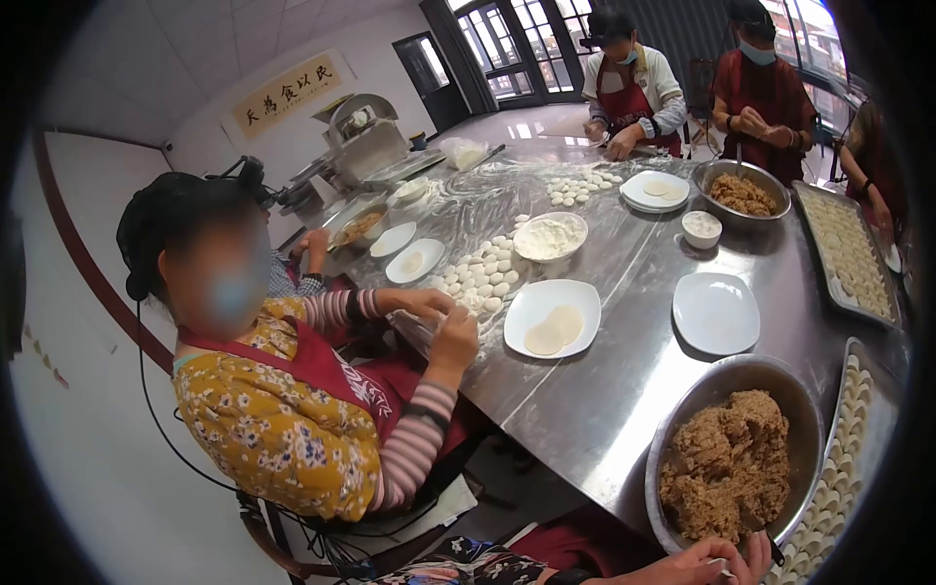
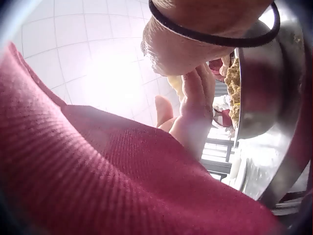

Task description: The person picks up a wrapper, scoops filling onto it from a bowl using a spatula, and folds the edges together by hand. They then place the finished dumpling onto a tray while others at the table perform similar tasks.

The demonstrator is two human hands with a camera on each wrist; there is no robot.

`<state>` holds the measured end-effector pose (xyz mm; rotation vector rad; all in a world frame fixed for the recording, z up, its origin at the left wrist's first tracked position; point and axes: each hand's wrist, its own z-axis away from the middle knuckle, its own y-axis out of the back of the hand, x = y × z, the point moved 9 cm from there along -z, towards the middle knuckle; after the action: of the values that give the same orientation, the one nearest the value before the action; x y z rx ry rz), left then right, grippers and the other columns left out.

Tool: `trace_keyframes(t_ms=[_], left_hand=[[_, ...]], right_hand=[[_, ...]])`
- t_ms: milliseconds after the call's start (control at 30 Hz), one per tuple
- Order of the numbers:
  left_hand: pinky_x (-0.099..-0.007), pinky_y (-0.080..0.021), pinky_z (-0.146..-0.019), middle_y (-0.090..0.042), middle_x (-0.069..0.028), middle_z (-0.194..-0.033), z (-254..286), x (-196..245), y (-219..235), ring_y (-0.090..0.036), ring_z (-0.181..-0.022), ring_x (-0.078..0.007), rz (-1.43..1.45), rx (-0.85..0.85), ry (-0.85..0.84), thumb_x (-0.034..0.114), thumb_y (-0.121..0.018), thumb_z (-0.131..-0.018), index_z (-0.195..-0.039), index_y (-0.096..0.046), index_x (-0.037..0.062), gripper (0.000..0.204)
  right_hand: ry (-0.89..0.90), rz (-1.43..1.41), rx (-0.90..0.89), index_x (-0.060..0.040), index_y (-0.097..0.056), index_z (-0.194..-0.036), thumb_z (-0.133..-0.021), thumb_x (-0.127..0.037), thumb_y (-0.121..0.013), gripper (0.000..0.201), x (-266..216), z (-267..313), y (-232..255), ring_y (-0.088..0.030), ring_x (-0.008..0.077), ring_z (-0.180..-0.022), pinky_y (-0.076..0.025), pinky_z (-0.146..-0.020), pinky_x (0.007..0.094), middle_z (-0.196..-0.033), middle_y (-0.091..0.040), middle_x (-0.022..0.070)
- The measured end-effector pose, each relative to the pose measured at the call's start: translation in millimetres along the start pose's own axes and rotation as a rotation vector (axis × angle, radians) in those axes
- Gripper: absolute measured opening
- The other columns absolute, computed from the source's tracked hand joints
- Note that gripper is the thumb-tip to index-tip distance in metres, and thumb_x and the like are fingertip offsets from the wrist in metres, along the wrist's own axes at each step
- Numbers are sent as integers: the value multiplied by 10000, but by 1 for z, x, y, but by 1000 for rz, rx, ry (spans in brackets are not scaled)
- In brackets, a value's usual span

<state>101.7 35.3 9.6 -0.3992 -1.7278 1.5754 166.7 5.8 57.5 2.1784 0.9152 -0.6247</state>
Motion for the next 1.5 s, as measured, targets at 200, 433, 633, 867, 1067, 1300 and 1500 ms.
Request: trace_keyframes(t_ms=[200,433,633,867,1067,1300,1500], left_hand=[[-205,-454,-639,-584,-44,-841,6,7,0,-584,-749,-126,131,138,9,193,-598,-877,-992,-517,48,202],[-201,-436,-617,-561,1,-792,0,4,4,-545,-719,-87,117,43,-3,255,-580,-891,-913,-531,74,189],[-206,-424,-623,-575,-4,-802,3,12,0,-540,-726,-90,129,87,-15,275,-577,-890,-917,-556,75,203],[-226,-421,-643,-589,-27,-839,10,21,-19,-556,-793,-136,-29,-113,-112,309,-530,-910,-903,-598,67,251],[-248,-431,-649,-606,-36,-859,19,10,1,-573,-790,-142,-12,61,-62,259,-500,-929,-906,-598,64,219],[-233,-406,-878,-519,-40,-1112,8,-22,21,-504,-1015,-110,80,-291,78,81,-457,-903,-1207,-470,29,308],[-320,-375,-973,-473,-59,-1205,13,-20,8,-469,-1100,-143,-110,-63,206,406,-425,-938,-1263,-401,12,511]], right_hand=[[76,4,-100,33,-558,-1109,-966,-317,-392,413,-17,-13,-7,-518,401,-1078,-401,-931,474,-1173,-542,244],[179,213,-47,67,-546,-1114,-992,-289,-307,446,-9,-2,-5,-553,402,-1023,-440,-864,471,-1111,-567,252],[176,172,-65,73,-546,-1106,-988,-280,-331,430,-19,-9,-10,-575,383,-980,-462,-827,455,-1067,-587,231],[192,132,-37,67,-550,-1123,-973,-383,-337,521,-5,3,-7,-573,347,-938,-472,-811,403,-1103,-580,223],[110,7,-72,61,-559,-1116,-976,-354,-349,486,-22,1,-6,-572,349,-966,-468,-819,402,-1089,-589,219],[74,-48,35,0,-651,-864,-927,-322,-454,382,9,15,5,-586,355,-903,-468,-790,429,-996,-621,210],[-173,-293,-166,-35,-676,-971,-774,-115,-653,214,10,3,11,-496,323,-1128,-395,-941,380,-1134,-600,155]])
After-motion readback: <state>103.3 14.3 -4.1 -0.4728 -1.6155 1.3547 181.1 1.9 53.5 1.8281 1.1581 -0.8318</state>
